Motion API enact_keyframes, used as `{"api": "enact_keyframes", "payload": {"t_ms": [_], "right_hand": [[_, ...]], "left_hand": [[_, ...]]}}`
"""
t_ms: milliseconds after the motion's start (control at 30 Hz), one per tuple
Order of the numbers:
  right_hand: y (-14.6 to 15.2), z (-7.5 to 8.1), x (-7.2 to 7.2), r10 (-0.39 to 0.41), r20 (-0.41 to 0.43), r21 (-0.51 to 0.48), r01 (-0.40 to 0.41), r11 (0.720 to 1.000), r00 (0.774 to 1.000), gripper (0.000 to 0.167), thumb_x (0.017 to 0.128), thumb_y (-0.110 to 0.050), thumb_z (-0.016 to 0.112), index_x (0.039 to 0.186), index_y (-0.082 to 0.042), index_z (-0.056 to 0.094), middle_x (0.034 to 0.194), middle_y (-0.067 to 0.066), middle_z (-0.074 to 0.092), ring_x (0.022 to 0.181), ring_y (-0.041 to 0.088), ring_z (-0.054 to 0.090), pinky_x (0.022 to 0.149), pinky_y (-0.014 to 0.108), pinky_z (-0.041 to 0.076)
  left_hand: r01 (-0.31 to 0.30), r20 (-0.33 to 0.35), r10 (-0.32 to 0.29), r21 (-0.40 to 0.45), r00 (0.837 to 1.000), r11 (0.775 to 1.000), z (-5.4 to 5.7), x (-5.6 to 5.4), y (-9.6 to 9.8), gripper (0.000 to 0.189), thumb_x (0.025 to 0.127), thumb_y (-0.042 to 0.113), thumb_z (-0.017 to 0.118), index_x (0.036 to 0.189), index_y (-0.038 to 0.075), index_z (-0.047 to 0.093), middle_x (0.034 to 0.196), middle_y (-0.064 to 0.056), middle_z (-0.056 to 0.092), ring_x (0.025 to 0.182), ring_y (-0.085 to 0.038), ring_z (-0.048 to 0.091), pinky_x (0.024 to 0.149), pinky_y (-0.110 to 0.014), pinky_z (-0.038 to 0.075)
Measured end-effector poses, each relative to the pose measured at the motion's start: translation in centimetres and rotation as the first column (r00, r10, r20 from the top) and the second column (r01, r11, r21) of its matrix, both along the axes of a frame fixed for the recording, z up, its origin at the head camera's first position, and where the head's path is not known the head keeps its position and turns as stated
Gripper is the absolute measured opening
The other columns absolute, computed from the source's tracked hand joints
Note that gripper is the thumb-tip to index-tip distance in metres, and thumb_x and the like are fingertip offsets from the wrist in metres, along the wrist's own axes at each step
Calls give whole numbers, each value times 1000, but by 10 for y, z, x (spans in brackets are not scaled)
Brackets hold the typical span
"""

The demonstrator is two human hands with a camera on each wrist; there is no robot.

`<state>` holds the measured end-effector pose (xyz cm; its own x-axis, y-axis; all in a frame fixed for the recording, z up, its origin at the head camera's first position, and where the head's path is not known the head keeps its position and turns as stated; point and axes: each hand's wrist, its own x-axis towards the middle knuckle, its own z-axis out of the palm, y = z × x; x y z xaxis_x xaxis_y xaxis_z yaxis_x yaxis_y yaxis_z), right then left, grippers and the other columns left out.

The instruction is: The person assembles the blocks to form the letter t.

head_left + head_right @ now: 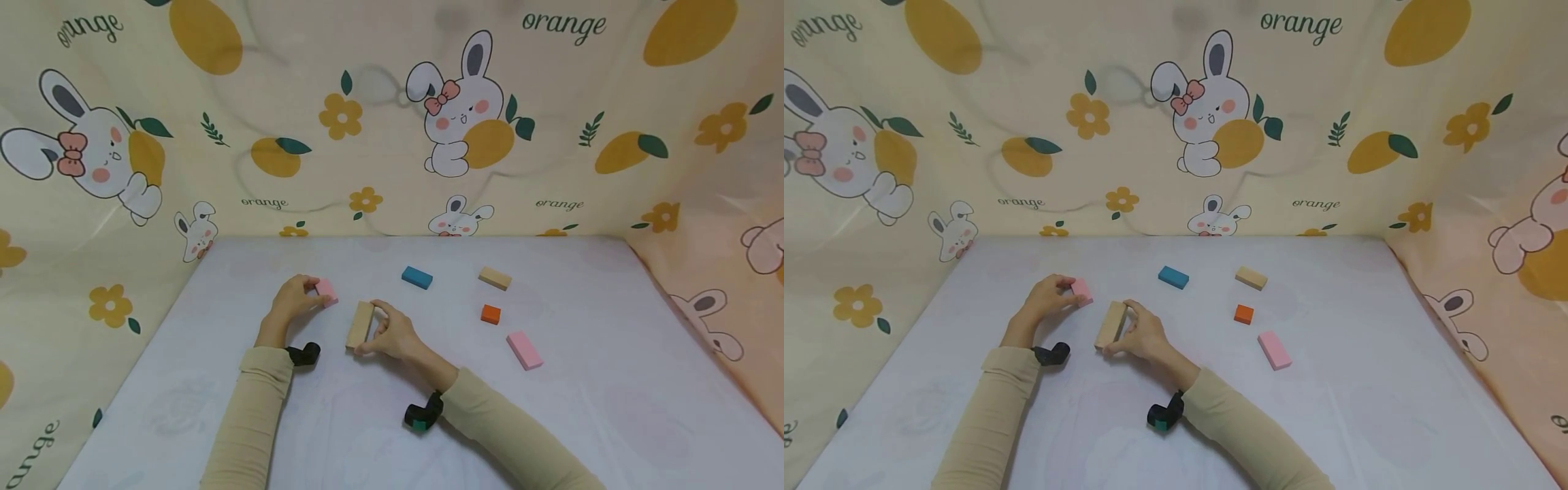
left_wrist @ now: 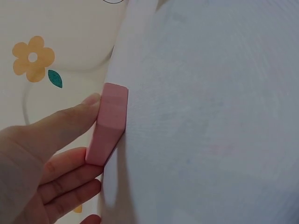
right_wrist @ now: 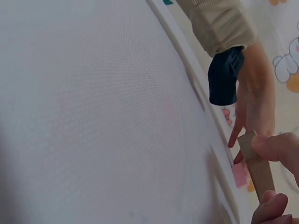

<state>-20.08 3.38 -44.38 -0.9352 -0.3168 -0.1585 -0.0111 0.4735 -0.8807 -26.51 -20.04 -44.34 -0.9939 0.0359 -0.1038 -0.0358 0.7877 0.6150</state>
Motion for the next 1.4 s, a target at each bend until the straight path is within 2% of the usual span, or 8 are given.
{"api": "enact_keyframes", "payload": {"t_ms": [100, 400, 600, 800, 1033, 1267, 1400], "right_hand": [[3, 1, 2, 13, -22, -4, -14, 1000, 1000, 93, 63, -8, 87, 143, -6, 40, 57, -5, 49, 54, 7, 45, 53, 18, 37], [10, 5, 8, 25, -18, -19, -25, 999, 1000, 95, 63, -8, 88, 144, -6, 40, 60, -4, 50, 56, 8, 46, 53, 19, 38], [18, 8, 13, 49, -16, -25, -50, 998, 999, 94, 63, -7, 88, 144, -6, 40, 59, -5, 49, 56, 7, 46, 55, 19, 39], [25, 11, 17, 66, -25, -38, -67, 997, 998, 93, 63, -7, 88, 144, -7, 41, 57, -6, 48, 55, 7, 46, 59, 19, 41], [34, 15, 18, 95, -39, -56, -97, 994, 995, 93, 64, -6, 87, 144, -6, 40, 57, -6, 48, 54, 6, 47, 57, 19, 41], [43, 15, 21, 107, 11, -44, -106, 993, 994, 96, 65, -5, 87, 147, -6, 37, 59, -5, 48, 56, 7, 48, 60, 19, 42], [48, 13, 24, 145, 19, -27, -144, 989, 989, 97, 66, -7, 86, 147, -4, 34, 59, -5, 48, 57, 8, 47, 60, 20, 41]], "left_hand": [[-1, 1, 1, 3, 1000, 1000, 1, 1, 0, 58, 85, 29, 72, 130, -3, 56, 130, -25, 60, 123, -37, 55, 108, -49, 43], [6, -8, -6, 6, 1000, 1000, 0, 3, -1, 57, 87, 29, 71, 131, -3, 55, 130, -25, 59, 123, -38, 54, 108, -50, 42], [15, -27, -14, 30, 1000, 999, -3, 5, -4, 59, 85, 32, 72, 131, -1, 56, 132, -24, 59, 124, -38, 54, 109, -50, 42], [14, -29, -12, 57, 1000, 998, -2, 5, -4, 56, 85, 28, 73, 129, -2, 57, 130, -25, 60, 123, -39, 55, 108, -50, 43], [4, -25, -3, 56, 1000, 998, -1, 5, -3, 57, 84, 29, 74, 129, -2, 57, 130, -25, 60, 122, -38, 55, 107, -50, 43], [-3, -6, 4, 59, 1000, 998, -2, 4, -3, 59, 85, 31, 73, 132, -1, 56, 133, -24, 58, 126, -38, 53, 109, -50, 42], [-10, 12, 9, 59, 1000, 998, -2, 5, -3, 60, 85, 32, 73, 133, 0, 55, 135, -23, 57, 127, -38, 52, 110, -50, 41]]}}
